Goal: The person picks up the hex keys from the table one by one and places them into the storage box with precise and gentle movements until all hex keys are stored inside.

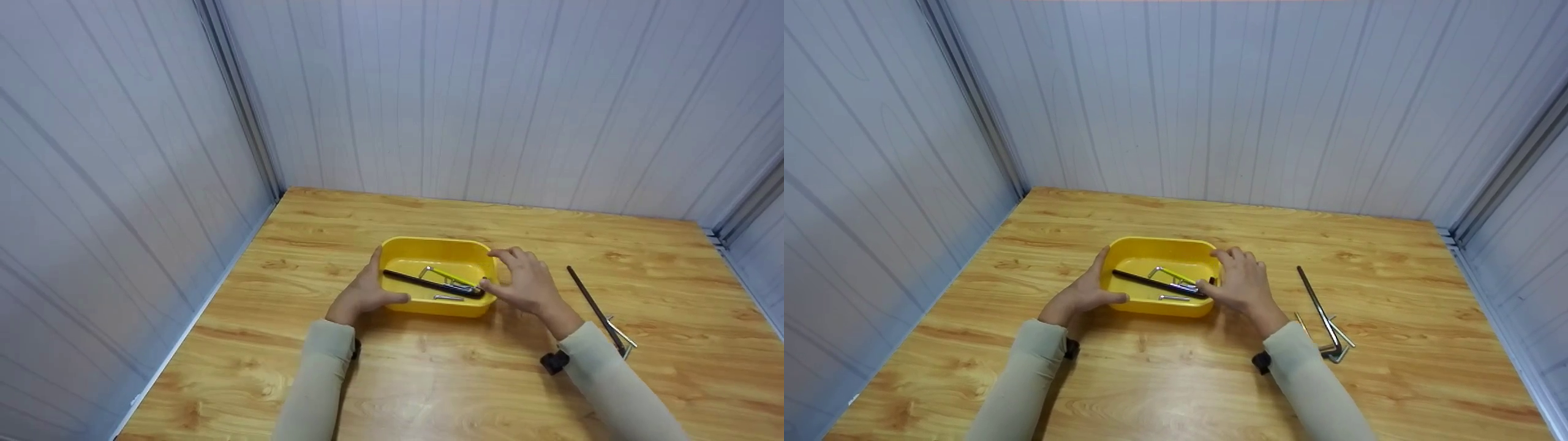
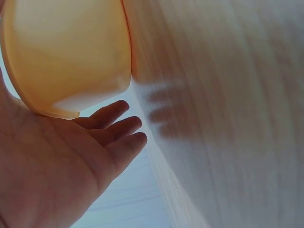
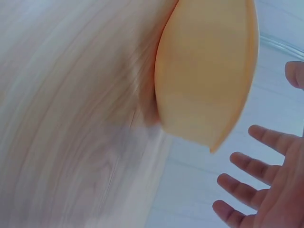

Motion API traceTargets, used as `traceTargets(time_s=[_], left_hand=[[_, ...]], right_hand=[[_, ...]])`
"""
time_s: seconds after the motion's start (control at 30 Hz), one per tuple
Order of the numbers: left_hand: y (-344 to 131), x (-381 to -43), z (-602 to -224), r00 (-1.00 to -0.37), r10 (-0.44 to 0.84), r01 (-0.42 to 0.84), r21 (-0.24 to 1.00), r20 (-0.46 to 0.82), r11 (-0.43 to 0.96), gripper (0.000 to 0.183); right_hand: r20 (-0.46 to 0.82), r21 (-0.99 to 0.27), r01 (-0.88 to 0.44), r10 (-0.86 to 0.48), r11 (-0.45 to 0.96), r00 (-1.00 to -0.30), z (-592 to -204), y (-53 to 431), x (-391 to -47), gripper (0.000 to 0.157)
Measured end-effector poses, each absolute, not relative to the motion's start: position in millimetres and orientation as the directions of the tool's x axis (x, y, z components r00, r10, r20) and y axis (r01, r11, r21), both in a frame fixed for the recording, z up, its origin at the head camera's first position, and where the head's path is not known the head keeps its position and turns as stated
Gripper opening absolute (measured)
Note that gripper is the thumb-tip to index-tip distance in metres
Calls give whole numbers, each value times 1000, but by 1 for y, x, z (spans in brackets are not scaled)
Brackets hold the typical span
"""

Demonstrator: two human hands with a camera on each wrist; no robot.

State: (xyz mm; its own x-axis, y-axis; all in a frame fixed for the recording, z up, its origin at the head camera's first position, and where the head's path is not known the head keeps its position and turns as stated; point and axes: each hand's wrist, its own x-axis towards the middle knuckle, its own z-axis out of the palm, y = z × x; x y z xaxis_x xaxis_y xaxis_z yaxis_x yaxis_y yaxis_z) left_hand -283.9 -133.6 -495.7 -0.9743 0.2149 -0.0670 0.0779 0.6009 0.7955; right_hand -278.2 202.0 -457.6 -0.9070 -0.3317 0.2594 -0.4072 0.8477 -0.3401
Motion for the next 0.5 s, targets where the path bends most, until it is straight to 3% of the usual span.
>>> traceTargets(time_s=[0.2,0.5], left_hand=[[-133,-285,-495,-973,217,75,781,-78,620,130],[-134,-284,-497,-974,214,67,798,-79,599,129]], right_hand=[[214,-360,-357,-296,862,-931,-458,226,-273,67],[144,-360,-321,-288,876,-947,-452,254,-266,75]])
